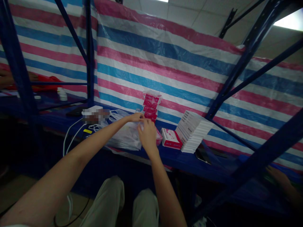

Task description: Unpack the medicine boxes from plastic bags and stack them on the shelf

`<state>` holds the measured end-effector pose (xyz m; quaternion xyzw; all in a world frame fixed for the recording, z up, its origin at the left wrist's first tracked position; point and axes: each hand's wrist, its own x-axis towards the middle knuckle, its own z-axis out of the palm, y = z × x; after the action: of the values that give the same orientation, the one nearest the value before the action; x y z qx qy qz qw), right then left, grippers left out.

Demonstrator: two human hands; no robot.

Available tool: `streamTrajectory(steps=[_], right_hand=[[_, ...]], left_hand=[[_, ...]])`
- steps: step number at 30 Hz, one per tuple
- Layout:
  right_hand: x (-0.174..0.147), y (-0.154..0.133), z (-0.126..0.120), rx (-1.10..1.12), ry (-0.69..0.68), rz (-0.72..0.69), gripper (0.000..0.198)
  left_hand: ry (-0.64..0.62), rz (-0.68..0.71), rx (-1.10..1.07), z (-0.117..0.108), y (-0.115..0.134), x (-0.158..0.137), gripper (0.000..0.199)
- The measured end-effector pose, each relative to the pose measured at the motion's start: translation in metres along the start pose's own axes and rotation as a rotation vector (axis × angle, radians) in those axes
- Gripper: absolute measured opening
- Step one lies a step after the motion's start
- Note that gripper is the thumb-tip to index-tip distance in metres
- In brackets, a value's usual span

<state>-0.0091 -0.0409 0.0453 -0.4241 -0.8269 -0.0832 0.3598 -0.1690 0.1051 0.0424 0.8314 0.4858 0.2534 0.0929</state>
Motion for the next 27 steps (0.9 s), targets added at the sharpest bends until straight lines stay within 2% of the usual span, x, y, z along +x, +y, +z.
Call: streamTrajectory(steps=[1, 3, 5, 7, 10, 13, 15, 17, 20, 23, 24, 25, 27], right_hand=[[0.013, 0.011, 0.004, -0.034, -0.001, 0.068, 0.032], [0.029, 0.030, 0.012, -0.151, -0.100, 0.188, 0.032], [0.033, 0.043, 0.017, -0.209, -0.177, 0.217, 0.025], [0.028, 0.052, 0.017, -0.183, -0.151, 0.218, 0.022], [0.005, 0.066, 0.012, 0.003, 0.056, 0.247, 0.024], [-0.032, 0.080, 0.004, 0.346, 0.248, 0.229, 0.024], [-0.059, 0.088, -0.001, 0.535, 0.261, 0.208, 0.024], [-0.083, 0.093, -0.008, 0.600, 0.171, 0.139, 0.022], [-0.102, 0.097, -0.018, 0.516, 0.050, 0.048, 0.021], [-0.097, 0.095, -0.026, 0.372, 0.150, 0.096, 0.028], [-0.091, 0.093, -0.027, 0.321, 0.210, 0.110, 0.029], [-0.084, 0.090, -0.027, 0.272, 0.256, 0.101, 0.029], [-0.067, 0.082, -0.024, 0.189, 0.241, -0.013, 0.026]], left_hand=[[-0.006, 0.001, 0.024, -0.001, 0.003, 0.000, 0.019], [0.010, 0.000, 0.102, -0.002, 0.010, -0.001, 0.023], [0.070, -0.022, 0.182, -0.003, 0.017, -0.003, 0.025], [0.160, -0.079, 0.215, -0.003, 0.021, -0.005, 0.024], [0.301, -0.269, 0.123, -0.003, 0.018, -0.008, 0.021], [0.368, -0.456, 0.008, -0.002, 0.008, -0.007, 0.022], [0.365, -0.507, -0.012, -0.003, 0.004, -0.006, 0.021], [0.359, -0.518, -0.016, -0.008, 0.006, -0.008, 0.027], [0.450, -0.420, 0.145, -0.019, 0.024, -0.018, 0.044], [0.632, -0.162, 0.389, -0.026, 0.056, -0.036, 0.037], [0.629, -0.044, 0.444, -0.025, 0.067, -0.043, 0.030], [0.564, 0.089, 0.501, -0.022, 0.077, -0.050, 0.023], [0.351, 0.308, 0.613, -0.012, 0.090, -0.063, 0.014]])
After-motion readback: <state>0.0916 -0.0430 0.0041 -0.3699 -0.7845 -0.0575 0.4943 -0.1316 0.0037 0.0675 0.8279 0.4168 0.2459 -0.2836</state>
